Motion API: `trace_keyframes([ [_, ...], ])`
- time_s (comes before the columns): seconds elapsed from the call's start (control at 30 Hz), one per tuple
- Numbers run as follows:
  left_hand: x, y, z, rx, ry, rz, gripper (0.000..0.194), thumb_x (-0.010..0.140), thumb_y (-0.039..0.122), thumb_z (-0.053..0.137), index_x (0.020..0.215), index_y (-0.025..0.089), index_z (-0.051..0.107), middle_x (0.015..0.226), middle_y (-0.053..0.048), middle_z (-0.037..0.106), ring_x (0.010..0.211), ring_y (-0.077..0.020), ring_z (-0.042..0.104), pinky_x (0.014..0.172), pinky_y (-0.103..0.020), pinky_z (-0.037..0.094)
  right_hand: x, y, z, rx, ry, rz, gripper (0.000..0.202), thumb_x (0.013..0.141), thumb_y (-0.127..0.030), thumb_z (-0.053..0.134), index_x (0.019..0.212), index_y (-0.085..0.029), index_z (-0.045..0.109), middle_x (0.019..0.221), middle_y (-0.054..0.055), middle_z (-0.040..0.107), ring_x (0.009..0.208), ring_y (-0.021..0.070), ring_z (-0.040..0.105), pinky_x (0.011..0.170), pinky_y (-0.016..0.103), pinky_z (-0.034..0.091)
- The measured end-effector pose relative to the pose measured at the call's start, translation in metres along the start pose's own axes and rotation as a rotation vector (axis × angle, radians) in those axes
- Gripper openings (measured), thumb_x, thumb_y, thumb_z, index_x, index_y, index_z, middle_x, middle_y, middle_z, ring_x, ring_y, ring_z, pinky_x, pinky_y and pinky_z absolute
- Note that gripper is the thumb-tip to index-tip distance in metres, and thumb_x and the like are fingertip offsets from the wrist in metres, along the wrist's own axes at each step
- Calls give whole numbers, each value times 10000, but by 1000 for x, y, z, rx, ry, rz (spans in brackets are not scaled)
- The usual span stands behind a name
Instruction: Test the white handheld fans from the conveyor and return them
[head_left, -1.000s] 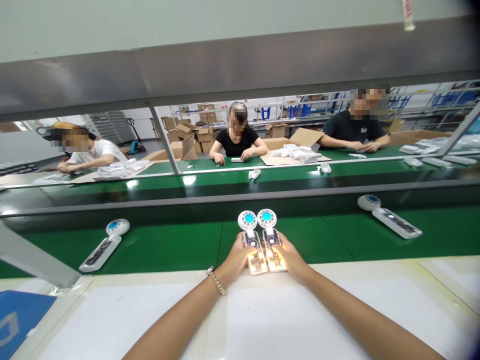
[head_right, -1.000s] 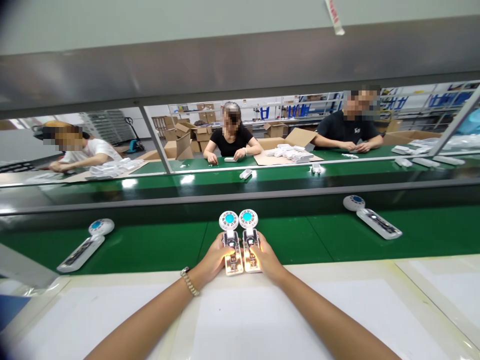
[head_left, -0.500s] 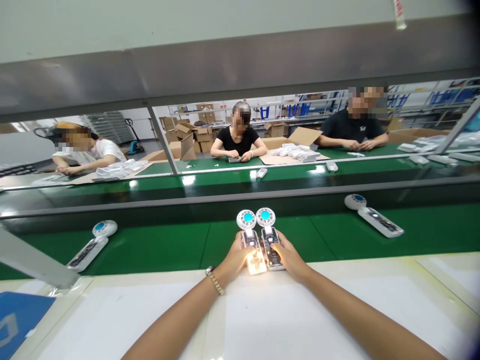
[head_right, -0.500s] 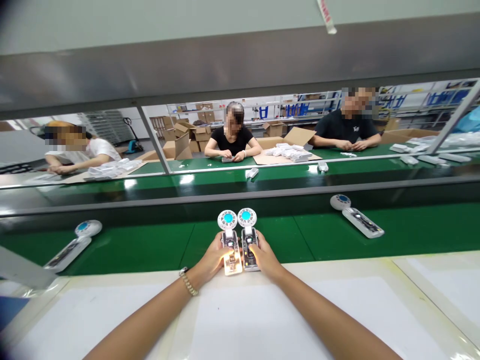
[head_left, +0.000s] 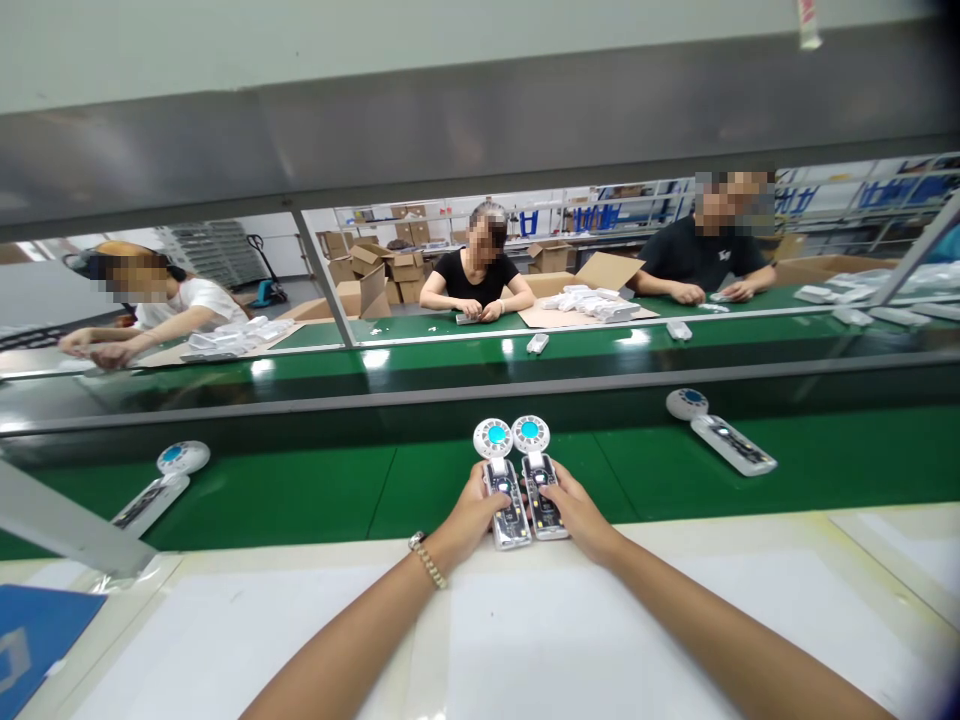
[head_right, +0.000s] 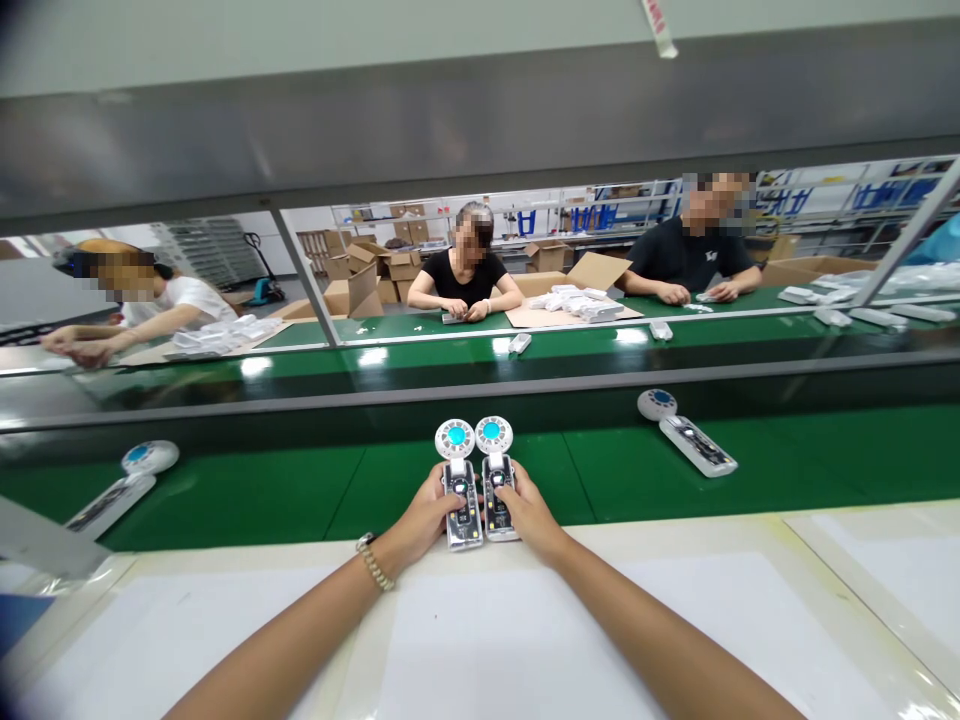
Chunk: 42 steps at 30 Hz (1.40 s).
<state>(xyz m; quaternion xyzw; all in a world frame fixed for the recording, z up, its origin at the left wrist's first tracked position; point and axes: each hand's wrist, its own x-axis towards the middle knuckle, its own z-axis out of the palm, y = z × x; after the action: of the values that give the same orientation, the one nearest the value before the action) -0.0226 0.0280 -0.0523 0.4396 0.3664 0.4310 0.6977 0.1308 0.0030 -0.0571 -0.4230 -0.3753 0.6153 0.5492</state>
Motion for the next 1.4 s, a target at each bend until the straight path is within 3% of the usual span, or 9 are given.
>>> trace_keyframes([
  [0.3, 1, -2, -2, -19, -25, 2, 507, 602, 102, 647, 1042, 195, 412, 932, -42, 567, 853, -201, 589, 780, -373, 464, 1, 1, -2, -17, -15, -31, 457, 640, -193, 521, 1093, -236, 484, 855, -8, 630, 806, 195, 593, 717, 317, 471],
  [0.53, 1, -5, -6, 23, -50, 28, 535, 587, 48, 617, 1060, 176, 400, 920, -46, 573, 858, -199, 592, 798, -365, 456, 1, 1, -3, -21, -33, -53, 483, 607, -161, 525, 1083, -225, 476, 834, -11, 617, 800, 188, 583, 728, 315, 462],
  [0.73, -1, 0, -2, -6, -37, -1, 522, 568, 35, 591, 1036, 176, 408, 900, -41, 574, 858, -213, 600, 788, -379, 463, -1, -1, -3, -5, -77, -11, 568, 616, -165, 533, 1164, -242, 406, 843, -11, 613, 701, 178, 604, 695, 336, 476],
  [1.0, 1, -1, -2, -26, -21, -15, 545, 550, 33, 588, 1042, 178, 407, 865, -39, 588, 796, -206, 608, 761, -384, 473, 0, 2, -5, -38, -84, -89, 510, 645, -158, 540, 1140, -229, 439, 931, 7, 617, 872, 190, 590, 792, 333, 461],
  [1.4, -2, 5, 2, -45, -26, -33, 532, 546, 21, 564, 1030, 172, 401, 857, -37, 588, 785, -207, 615, 736, -374, 484, 2, 5, -8, -64, -95, -90, 534, 675, -157, 522, 1189, -231, 401, 937, 5, 617, 855, 179, 596, 787, 325, 460],
])
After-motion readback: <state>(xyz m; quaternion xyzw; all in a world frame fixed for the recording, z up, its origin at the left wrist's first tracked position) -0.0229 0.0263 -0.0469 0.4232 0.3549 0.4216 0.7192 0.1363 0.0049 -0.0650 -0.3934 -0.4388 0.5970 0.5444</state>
